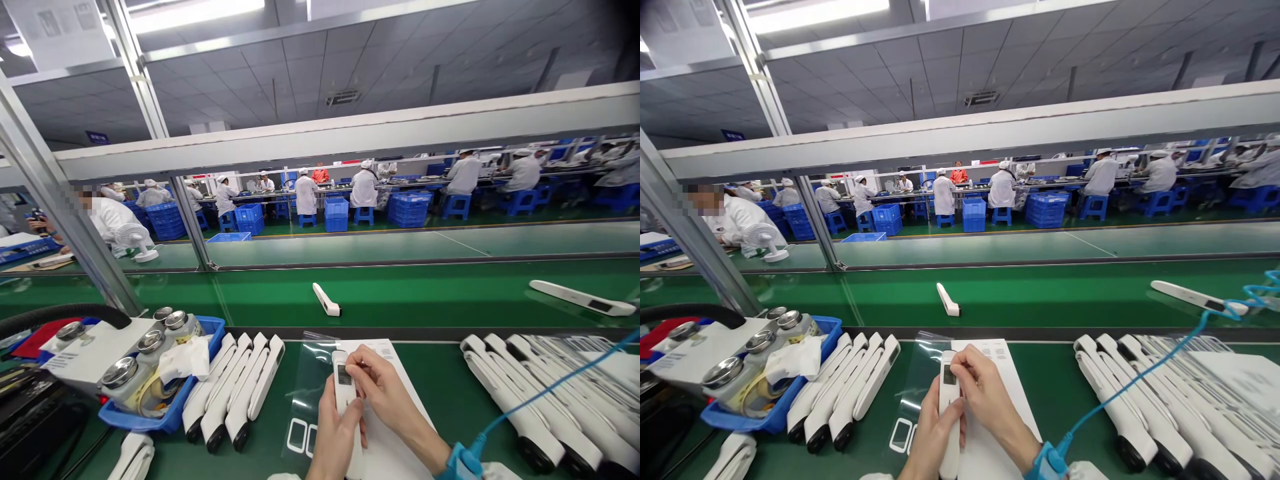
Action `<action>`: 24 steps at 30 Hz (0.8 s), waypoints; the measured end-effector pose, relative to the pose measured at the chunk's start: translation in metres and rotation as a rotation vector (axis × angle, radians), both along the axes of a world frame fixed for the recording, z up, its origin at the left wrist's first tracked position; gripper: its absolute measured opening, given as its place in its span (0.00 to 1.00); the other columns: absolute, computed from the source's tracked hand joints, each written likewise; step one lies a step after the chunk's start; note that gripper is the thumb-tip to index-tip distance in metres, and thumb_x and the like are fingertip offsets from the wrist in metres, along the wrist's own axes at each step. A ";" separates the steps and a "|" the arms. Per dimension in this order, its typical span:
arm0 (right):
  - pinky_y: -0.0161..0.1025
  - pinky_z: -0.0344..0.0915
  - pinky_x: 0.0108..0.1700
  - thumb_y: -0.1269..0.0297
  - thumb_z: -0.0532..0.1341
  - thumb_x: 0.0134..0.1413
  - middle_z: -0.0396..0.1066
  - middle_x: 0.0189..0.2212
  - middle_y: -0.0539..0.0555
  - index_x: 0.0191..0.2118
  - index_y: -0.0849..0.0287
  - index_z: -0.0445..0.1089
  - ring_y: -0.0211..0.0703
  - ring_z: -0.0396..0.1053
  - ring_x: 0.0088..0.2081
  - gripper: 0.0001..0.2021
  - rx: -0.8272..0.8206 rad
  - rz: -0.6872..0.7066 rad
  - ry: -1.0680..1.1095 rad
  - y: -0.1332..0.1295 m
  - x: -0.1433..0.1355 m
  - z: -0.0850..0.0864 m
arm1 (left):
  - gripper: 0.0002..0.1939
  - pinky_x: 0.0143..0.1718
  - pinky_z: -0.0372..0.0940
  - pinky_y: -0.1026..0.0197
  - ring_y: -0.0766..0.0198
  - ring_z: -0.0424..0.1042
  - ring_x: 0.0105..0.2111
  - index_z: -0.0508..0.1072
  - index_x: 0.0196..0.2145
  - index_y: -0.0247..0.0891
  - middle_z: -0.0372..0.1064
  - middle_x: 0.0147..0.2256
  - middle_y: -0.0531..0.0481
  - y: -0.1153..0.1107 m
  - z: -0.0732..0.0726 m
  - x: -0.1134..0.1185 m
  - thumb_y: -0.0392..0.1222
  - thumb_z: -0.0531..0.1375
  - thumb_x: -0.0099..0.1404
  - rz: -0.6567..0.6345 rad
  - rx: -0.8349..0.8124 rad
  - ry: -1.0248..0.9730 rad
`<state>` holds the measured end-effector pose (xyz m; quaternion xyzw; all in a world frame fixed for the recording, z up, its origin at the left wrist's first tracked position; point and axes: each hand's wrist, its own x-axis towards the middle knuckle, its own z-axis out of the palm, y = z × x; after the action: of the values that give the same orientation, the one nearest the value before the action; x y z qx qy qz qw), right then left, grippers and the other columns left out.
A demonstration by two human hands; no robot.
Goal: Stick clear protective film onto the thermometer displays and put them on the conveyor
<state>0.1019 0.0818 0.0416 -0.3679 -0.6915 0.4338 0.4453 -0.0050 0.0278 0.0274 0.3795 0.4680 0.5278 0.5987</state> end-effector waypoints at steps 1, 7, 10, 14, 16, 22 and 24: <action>0.35 0.58 0.25 0.57 0.55 0.60 0.59 0.26 0.48 0.28 0.57 0.63 0.35 0.59 0.22 0.12 -0.001 0.000 0.001 0.000 0.000 0.000 | 0.26 0.18 0.56 0.66 0.71 0.56 0.15 0.64 0.49 0.35 0.59 0.20 0.59 0.000 -0.001 0.000 0.50 0.60 0.55 0.005 -0.018 -0.005; 0.35 0.59 0.25 0.55 0.55 0.60 0.60 0.27 0.48 0.28 0.57 0.63 0.35 0.59 0.22 0.13 -0.006 0.013 -0.004 0.000 0.001 -0.002 | 0.40 0.19 0.56 0.66 0.69 0.57 0.15 0.58 0.58 0.32 0.58 0.17 0.59 0.000 -0.004 0.001 0.58 0.61 0.54 0.022 -0.101 -0.049; 0.35 0.60 0.25 0.56 0.55 0.61 0.60 0.27 0.48 0.29 0.57 0.63 0.36 0.60 0.23 0.13 -0.004 0.017 -0.002 0.000 0.001 -0.001 | 0.44 0.20 0.57 0.66 0.68 0.59 0.16 0.55 0.60 0.33 0.60 0.17 0.58 -0.001 -0.005 0.001 0.64 0.60 0.53 0.051 -0.148 -0.048; 0.35 0.61 0.25 0.57 0.54 0.62 0.61 0.28 0.49 0.29 0.56 0.64 0.37 0.60 0.24 0.12 0.021 0.018 -0.010 -0.001 0.001 0.000 | 0.48 0.20 0.57 0.66 0.68 0.61 0.17 0.55 0.59 0.33 0.61 0.19 0.57 0.000 -0.004 0.001 0.70 0.57 0.52 0.059 -0.175 -0.053; 0.35 0.62 0.26 0.57 0.54 0.62 0.61 0.28 0.50 0.29 0.56 0.64 0.38 0.61 0.26 0.12 0.041 0.001 -0.031 -0.002 0.001 0.000 | 0.47 0.20 0.57 0.66 0.68 0.60 0.17 0.56 0.57 0.33 0.62 0.21 0.56 0.000 -0.004 0.001 0.71 0.57 0.52 0.057 -0.161 -0.043; 0.34 0.61 0.23 0.52 0.60 0.56 0.60 0.32 0.49 0.36 0.55 0.65 0.35 0.60 0.23 0.11 -0.056 -0.034 0.057 -0.001 -0.002 -0.004 | 0.45 0.22 0.60 0.64 0.67 0.63 0.19 0.56 0.59 0.34 0.68 0.28 0.49 -0.002 -0.009 0.005 0.70 0.56 0.54 0.154 -0.215 0.037; 0.33 0.58 0.21 0.51 0.63 0.51 0.61 0.30 0.47 0.37 0.54 0.65 0.34 0.59 0.21 0.14 -0.104 -0.050 0.097 0.003 -0.002 -0.004 | 0.43 0.23 0.60 0.64 0.66 0.65 0.21 0.57 0.59 0.37 0.68 0.29 0.48 -0.003 -0.009 0.005 0.69 0.55 0.55 0.185 -0.213 0.096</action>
<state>0.0999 0.0848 0.0378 -0.3864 -0.6360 0.4753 0.4694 -0.0001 0.0252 0.0183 0.2939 0.5824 0.5092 0.5614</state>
